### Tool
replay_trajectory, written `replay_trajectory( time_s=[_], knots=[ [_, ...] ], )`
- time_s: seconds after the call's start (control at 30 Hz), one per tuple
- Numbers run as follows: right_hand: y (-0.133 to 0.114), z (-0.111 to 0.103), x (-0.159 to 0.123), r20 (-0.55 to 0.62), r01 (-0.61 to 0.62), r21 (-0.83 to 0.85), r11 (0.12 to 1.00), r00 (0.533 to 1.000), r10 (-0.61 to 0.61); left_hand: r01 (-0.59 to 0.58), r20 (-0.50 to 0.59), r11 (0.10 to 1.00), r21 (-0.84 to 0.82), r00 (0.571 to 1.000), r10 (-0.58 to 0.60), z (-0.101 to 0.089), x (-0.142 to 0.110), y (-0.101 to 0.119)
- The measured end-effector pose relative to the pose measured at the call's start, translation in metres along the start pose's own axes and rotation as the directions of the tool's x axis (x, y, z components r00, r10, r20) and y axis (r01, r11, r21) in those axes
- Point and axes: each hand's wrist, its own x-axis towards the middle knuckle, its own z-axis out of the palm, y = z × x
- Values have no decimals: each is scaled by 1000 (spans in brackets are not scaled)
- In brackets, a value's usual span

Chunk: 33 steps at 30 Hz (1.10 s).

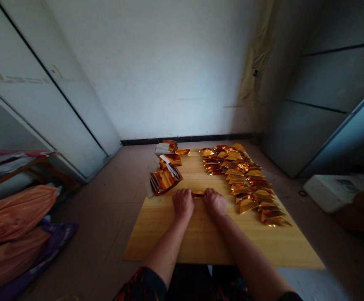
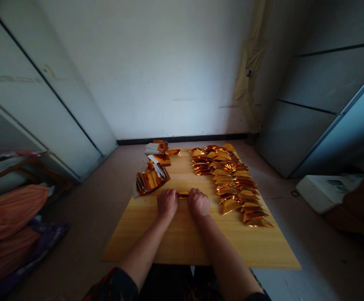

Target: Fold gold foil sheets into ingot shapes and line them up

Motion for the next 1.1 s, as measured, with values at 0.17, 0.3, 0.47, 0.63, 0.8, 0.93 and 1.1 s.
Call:
replay_trajectory(
  time_s=[0.17,0.3,0.47,0.63,0.8,0.93,1.1],
  knots=[
    [-3,1,1,-5,-21,-21,1000,1000,21,-9,-13,1000,3,1000,9,1,0,0],
    [-3,-4,1,16,-46,14,999,999,45,-43,-2,999,-9,999,43,1,0,-2],
    [0,-10,3,44,-94,103,990,995,90,-36,-1,998,-56,999,36,3,2,-1],
    [4,-16,9,95,-153,158,976,986,139,-16,-25,981,-191,1000,11,7,6,-4],
    [11,-16,9,81,-102,202,974,993,87,22,-37,957,-289,999,-34,6,9,-6],
    [13,-13,7,62,-73,198,978,996,61,51,-18,956,-290,998,-59,2,8,-2],
    [13,-15,6,61,-64,190,980,997,53,50,-2,949,-312,999,-54,2,5,3]
  ],
)
